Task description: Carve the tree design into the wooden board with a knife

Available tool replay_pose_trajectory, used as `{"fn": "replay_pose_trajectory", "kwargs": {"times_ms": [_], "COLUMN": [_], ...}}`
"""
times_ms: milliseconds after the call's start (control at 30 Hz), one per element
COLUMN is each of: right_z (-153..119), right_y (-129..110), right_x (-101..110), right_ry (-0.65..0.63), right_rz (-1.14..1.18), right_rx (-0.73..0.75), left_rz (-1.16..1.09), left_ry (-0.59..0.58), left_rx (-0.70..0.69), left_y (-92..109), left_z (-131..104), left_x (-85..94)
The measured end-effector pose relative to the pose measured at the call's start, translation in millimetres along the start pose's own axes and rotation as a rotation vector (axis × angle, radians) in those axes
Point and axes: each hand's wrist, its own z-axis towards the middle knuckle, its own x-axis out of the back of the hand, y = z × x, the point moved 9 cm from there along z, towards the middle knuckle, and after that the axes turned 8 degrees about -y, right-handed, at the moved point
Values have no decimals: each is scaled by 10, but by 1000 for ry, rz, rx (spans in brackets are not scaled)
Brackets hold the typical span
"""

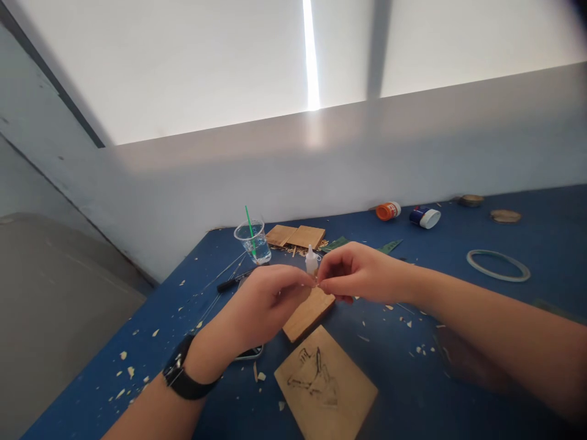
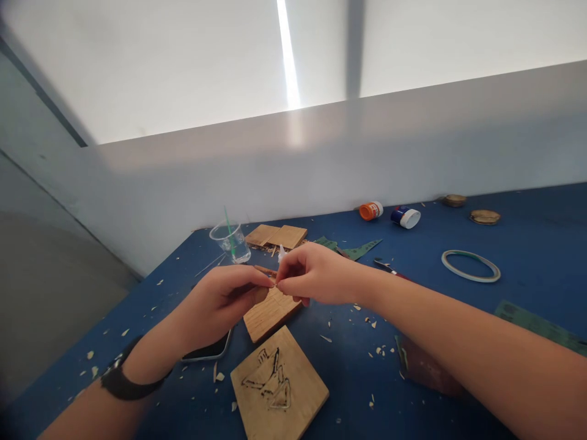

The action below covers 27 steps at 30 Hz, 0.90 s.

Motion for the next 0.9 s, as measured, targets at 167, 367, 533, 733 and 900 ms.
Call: {"fn": "replay_pose_trajectory", "kwargs": {"times_ms": [167, 367, 533, 733, 900], "right_z": [2, 9, 45, 28, -50], "right_y": [86, 154, 167, 54, -185], "right_x": [-49, -65, -3, 26, 1], "right_ry": [-73, -127, -12, 124, 290], "right_rz": [97, 140, -37, -302, -569], "right_rx": [-54, -84, -27, 104, 299], "left_rz": [70, 130, 161, 149, 124], "left_ry": [-28, -120, -87, -33, 41], "left_rx": [-26, -55, 45, 110, 199], "left_y": [66, 186, 133, 48, 8], "left_z": [-14, -43, -3, 5, -39], "left_x": [-29, -106, -133, -128, -115]}}
